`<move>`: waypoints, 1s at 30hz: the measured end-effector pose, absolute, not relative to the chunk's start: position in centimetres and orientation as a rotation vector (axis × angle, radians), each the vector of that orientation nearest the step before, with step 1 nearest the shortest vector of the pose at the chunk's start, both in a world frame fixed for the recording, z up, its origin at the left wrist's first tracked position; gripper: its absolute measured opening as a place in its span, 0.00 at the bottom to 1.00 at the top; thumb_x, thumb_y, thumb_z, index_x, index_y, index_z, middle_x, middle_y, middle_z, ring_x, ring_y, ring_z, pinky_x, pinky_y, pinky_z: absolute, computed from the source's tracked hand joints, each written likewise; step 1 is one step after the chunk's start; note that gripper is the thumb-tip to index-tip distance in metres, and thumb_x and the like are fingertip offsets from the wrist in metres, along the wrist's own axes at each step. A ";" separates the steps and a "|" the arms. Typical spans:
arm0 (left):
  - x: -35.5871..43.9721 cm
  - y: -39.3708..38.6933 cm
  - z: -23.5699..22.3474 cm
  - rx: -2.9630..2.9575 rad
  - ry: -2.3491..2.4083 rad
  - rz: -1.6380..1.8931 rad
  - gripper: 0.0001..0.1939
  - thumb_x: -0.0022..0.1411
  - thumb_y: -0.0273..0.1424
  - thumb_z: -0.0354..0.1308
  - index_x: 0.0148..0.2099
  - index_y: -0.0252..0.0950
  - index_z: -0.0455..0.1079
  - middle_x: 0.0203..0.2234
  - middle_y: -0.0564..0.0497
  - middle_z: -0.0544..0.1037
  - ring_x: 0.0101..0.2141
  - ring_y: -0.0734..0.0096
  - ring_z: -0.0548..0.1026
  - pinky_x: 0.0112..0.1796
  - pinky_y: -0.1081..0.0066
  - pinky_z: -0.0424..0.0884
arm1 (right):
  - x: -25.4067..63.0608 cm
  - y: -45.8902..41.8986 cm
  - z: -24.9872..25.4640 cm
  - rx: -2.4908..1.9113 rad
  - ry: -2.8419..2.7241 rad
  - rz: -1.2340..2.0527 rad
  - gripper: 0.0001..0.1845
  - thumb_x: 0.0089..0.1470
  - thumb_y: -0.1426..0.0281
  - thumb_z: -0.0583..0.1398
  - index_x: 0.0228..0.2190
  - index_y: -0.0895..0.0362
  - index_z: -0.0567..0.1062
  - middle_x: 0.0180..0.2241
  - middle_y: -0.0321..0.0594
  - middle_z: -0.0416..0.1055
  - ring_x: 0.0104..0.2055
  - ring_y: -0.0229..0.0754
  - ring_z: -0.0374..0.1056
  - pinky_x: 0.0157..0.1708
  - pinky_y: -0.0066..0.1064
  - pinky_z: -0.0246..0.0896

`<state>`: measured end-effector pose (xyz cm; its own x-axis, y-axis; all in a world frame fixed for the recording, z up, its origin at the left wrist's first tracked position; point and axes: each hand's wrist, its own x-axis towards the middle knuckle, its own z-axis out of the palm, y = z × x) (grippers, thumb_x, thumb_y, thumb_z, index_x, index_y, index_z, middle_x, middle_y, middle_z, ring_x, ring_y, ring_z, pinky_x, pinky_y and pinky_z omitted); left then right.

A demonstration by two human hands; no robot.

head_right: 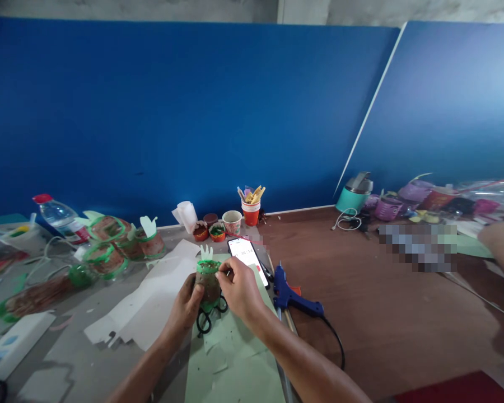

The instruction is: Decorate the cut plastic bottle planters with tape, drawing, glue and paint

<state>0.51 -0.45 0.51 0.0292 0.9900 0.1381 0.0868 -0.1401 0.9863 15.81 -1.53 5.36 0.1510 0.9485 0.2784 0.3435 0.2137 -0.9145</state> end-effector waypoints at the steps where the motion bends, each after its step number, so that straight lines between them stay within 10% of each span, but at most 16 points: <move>1: 0.5 -0.4 0.5 1.372 1.180 1.261 0.26 0.50 0.52 0.62 0.40 0.33 0.73 0.30 0.46 0.78 0.32 0.59 0.73 0.34 0.65 0.67 | 15.8 -1.5 5.4 -1.331 -1.388 0.704 0.03 0.45 0.68 0.58 0.23 0.55 0.69 0.22 0.34 0.68 0.23 0.37 0.61 0.25 0.28 0.57; 21: 0.0 0.8 0.5 0.559 0.732 1.277 0.24 0.58 0.52 0.58 0.46 0.39 0.75 0.39 0.47 0.82 0.39 0.61 0.79 0.44 0.64 0.73 | 16.0 -0.8 4.3 -1.183 -1.215 1.168 0.11 0.52 0.62 0.56 0.26 0.56 0.70 0.17 0.29 0.62 0.15 0.32 0.54 0.16 0.25 0.47; 30: 0.1 0.1 1.4 0.421 0.577 1.112 0.28 0.60 0.54 0.53 0.45 0.35 0.75 0.37 0.45 0.81 0.41 0.58 0.79 0.46 0.62 0.74 | 14.7 -1.1 1.8 -1.190 -1.621 0.791 0.14 0.50 0.77 0.53 0.30 0.55 0.78 0.29 0.39 0.76 0.33 0.43 0.70 0.37 0.33 0.65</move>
<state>0.12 0.10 1.40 0.3227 0.9202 -0.2215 -0.7106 0.3901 0.5855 14.66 -1.12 1.83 -0.0847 0.9471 0.3095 0.3387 0.3194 -0.8850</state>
